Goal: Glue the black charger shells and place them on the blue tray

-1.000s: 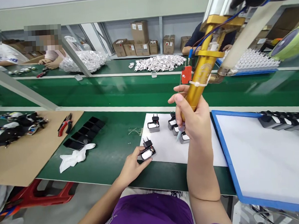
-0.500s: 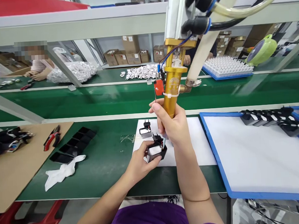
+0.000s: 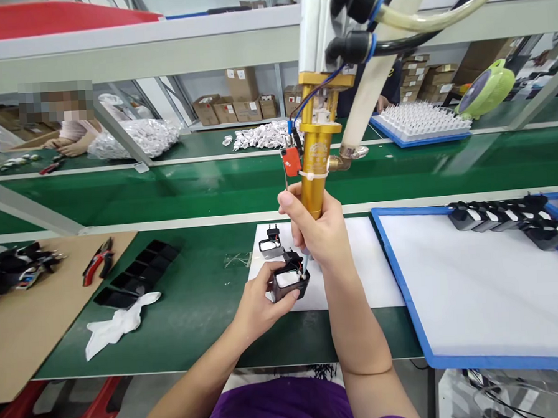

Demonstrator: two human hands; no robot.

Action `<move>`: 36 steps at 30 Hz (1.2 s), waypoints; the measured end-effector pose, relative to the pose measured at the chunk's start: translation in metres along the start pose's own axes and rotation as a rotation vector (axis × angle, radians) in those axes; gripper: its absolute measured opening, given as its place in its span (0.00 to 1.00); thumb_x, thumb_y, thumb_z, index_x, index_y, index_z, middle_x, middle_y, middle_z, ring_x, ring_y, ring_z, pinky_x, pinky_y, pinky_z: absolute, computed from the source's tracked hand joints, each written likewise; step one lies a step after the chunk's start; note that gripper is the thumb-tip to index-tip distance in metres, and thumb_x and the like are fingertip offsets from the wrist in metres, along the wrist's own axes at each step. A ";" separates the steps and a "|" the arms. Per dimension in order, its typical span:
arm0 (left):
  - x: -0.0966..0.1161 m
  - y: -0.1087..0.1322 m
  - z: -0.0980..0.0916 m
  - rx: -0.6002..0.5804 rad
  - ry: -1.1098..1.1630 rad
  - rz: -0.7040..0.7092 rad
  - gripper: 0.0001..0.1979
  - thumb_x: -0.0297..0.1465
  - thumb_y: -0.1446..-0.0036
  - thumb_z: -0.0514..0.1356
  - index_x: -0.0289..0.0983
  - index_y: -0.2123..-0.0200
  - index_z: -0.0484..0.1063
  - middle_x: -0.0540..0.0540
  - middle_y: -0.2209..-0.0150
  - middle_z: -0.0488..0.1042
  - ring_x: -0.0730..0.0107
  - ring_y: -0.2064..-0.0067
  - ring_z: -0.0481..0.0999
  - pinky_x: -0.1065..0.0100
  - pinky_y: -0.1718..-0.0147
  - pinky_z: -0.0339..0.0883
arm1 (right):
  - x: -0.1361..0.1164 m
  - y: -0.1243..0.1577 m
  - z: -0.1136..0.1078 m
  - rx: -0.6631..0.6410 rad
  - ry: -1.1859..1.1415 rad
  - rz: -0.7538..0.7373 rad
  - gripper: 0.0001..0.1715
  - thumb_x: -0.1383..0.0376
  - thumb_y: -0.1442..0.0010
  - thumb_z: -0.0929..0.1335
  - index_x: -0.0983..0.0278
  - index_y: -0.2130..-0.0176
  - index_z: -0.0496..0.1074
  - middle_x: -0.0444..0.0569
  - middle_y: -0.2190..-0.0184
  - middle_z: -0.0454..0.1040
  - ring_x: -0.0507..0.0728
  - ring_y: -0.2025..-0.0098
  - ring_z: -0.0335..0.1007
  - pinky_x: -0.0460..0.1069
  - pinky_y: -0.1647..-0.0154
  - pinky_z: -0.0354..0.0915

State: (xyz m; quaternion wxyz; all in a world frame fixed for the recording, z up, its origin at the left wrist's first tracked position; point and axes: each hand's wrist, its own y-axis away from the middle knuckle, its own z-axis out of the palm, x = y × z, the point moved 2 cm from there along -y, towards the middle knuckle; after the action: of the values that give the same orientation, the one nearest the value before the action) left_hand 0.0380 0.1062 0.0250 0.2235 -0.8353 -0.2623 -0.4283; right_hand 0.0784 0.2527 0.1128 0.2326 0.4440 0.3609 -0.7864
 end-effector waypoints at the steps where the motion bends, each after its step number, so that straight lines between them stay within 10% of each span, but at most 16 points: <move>1: 0.000 -0.001 0.001 0.001 0.008 -0.001 0.19 0.35 0.51 0.63 0.39 0.55 0.66 0.50 0.69 0.76 0.72 0.73 0.71 0.72 0.73 0.65 | 0.000 0.000 0.000 -0.003 -0.002 0.000 0.18 0.52 0.46 0.72 0.63 0.66 0.70 0.41 0.76 0.71 0.44 0.88 0.56 0.41 0.93 0.49; 16: 0.006 -0.012 0.035 0.010 0.090 0.048 0.17 0.33 0.52 0.64 0.40 0.60 0.62 0.51 0.65 0.76 0.70 0.69 0.75 0.70 0.69 0.67 | 0.000 0.002 0.003 0.018 -0.044 -0.031 0.17 0.52 0.45 0.72 0.63 0.66 0.71 0.41 0.72 0.71 0.43 0.88 0.56 0.41 0.93 0.49; 28: 0.007 -0.014 0.038 0.060 0.077 0.064 0.18 0.34 0.53 0.65 0.40 0.60 0.62 0.49 0.64 0.76 0.66 0.66 0.76 0.69 0.67 0.68 | 0.000 0.002 0.003 -0.020 -0.031 -0.045 0.18 0.52 0.44 0.71 0.63 0.63 0.70 0.40 0.74 0.71 0.43 0.88 0.57 0.41 0.93 0.50; 36: -0.024 -0.016 0.022 -0.110 -0.028 0.012 0.16 0.32 0.48 0.63 0.41 0.56 0.64 0.48 0.59 0.76 0.62 0.59 0.77 0.64 0.58 0.69 | 0.001 -0.007 -0.006 -0.004 -0.005 -0.068 0.19 0.50 0.43 0.69 0.62 0.62 0.69 0.40 0.72 0.70 0.43 0.88 0.56 0.41 0.93 0.49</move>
State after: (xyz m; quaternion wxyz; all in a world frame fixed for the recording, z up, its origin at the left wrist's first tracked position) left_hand 0.0295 0.1256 -0.0047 0.1764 -0.8537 -0.2364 -0.4291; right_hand 0.0767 0.2615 0.1122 0.2075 0.4293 0.3766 -0.7943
